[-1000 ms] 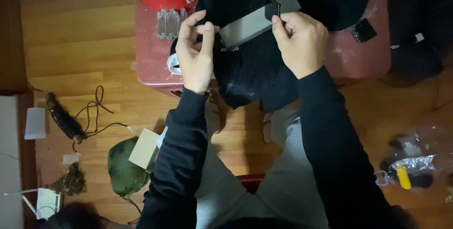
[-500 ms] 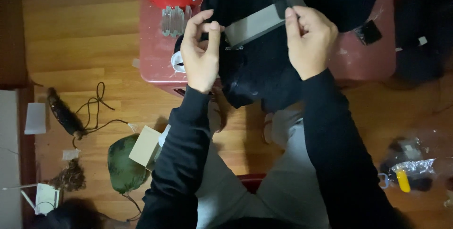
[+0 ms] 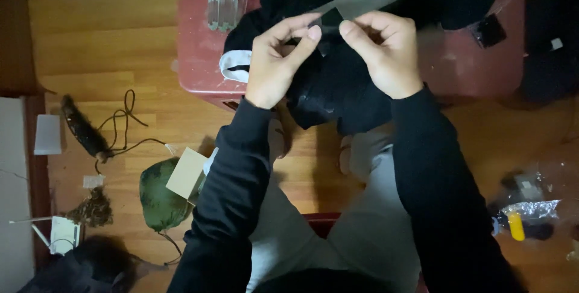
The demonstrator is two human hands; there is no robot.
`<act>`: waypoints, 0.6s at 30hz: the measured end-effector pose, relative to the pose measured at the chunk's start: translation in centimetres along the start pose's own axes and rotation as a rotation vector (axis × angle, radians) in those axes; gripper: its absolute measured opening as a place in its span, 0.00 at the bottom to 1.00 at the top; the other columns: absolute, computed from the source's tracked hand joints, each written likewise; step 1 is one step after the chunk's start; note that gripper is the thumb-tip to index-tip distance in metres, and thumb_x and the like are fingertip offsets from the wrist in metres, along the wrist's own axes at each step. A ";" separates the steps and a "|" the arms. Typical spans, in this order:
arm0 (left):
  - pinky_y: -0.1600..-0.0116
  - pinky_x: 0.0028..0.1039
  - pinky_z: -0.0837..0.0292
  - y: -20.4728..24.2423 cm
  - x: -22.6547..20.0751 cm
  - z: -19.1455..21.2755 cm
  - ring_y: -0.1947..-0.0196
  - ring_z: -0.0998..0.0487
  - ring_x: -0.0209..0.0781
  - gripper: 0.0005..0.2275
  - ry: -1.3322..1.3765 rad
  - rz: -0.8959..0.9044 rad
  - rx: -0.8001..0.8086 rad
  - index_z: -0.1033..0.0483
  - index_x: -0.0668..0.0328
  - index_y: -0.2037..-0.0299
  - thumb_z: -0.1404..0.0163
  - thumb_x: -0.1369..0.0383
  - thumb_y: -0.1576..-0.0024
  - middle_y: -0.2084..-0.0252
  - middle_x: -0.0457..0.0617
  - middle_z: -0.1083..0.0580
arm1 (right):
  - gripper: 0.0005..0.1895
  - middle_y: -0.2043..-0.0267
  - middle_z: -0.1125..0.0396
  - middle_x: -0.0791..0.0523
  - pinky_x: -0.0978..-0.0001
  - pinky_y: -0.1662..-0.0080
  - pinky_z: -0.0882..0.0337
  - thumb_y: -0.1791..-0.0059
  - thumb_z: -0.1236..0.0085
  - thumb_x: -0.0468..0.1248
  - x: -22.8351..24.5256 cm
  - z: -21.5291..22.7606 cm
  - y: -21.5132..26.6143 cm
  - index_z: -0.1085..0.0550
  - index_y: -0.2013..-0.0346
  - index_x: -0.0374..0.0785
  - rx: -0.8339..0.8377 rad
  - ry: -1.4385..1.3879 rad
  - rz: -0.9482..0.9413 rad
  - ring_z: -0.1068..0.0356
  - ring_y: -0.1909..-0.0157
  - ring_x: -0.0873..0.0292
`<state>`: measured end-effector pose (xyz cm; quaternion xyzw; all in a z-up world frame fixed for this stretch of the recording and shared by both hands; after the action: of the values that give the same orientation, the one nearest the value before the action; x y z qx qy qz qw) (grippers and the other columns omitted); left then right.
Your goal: Polishing a small metal piece by rubbing it against a rectangular polishing block on a low table.
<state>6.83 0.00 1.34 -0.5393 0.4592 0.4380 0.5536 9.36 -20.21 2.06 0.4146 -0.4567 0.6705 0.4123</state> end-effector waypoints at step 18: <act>0.42 0.20 0.18 0.1 1.3 0.9 0.52 0.14 0.34 0.11 0.203 -0.001 -0.042 0.18 0.66 0.40 0.41 0.72 0.31 0.48 0.55 0.14 | 0.11 0.62 0.24 0.51 0.73 0.56 0.29 0.45 0.24 0.24 2.6 -2.5 0.7 0.22 0.55 0.26 0.122 0.014 0.145 0.29 0.65 0.62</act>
<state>7.04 0.93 0.00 -0.5927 0.5034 0.3901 0.4931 7.43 -17.58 3.75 0.4001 -0.4411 0.7278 0.3399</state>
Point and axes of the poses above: each hand's wrist, its own y-axis away from the middle knuckle, its own z-axis out of the back of the hand, x = y × z, the point moved 7 cm from there along -y, towards the middle knuckle
